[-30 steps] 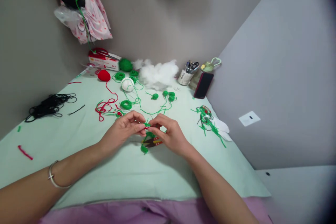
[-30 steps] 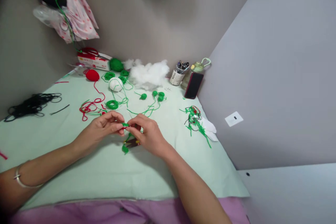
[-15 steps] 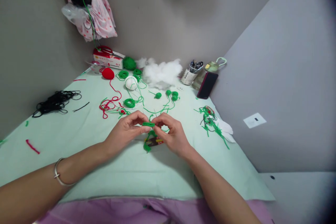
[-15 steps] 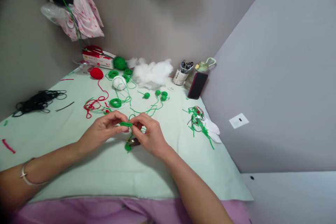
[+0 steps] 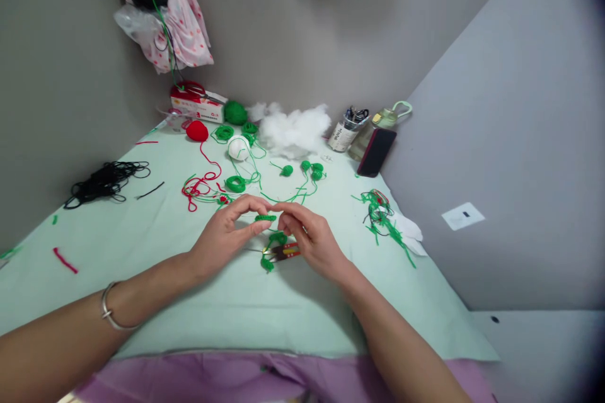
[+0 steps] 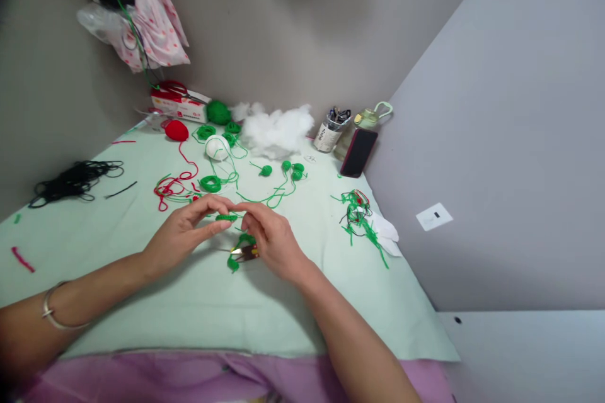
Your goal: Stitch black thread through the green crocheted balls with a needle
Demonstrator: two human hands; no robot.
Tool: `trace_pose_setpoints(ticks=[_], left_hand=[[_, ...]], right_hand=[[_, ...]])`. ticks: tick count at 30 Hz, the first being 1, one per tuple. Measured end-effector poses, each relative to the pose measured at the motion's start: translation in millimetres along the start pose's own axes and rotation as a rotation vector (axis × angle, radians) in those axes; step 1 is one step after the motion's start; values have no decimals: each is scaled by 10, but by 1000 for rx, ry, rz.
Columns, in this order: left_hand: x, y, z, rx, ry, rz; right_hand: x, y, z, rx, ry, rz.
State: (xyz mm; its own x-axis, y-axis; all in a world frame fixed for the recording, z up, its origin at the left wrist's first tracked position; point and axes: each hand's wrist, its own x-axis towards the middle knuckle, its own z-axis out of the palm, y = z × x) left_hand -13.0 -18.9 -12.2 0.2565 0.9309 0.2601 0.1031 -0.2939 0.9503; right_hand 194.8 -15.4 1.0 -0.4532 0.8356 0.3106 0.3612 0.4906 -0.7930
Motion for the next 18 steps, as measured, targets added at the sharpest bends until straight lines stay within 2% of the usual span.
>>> trace_pose_setpoints(ticks=[5, 10, 18], left_hand=[[18, 11, -5, -61, -35, -89], [25, -5, -1, -167, -109, -198], [39, -8, -7, -199, -163, -236]], right_hand=[[-15, 55, -103, -49, 93, 33], [14, 60, -164, -150, 193, -161], [13, 70, -189, -278, 190, -230]])
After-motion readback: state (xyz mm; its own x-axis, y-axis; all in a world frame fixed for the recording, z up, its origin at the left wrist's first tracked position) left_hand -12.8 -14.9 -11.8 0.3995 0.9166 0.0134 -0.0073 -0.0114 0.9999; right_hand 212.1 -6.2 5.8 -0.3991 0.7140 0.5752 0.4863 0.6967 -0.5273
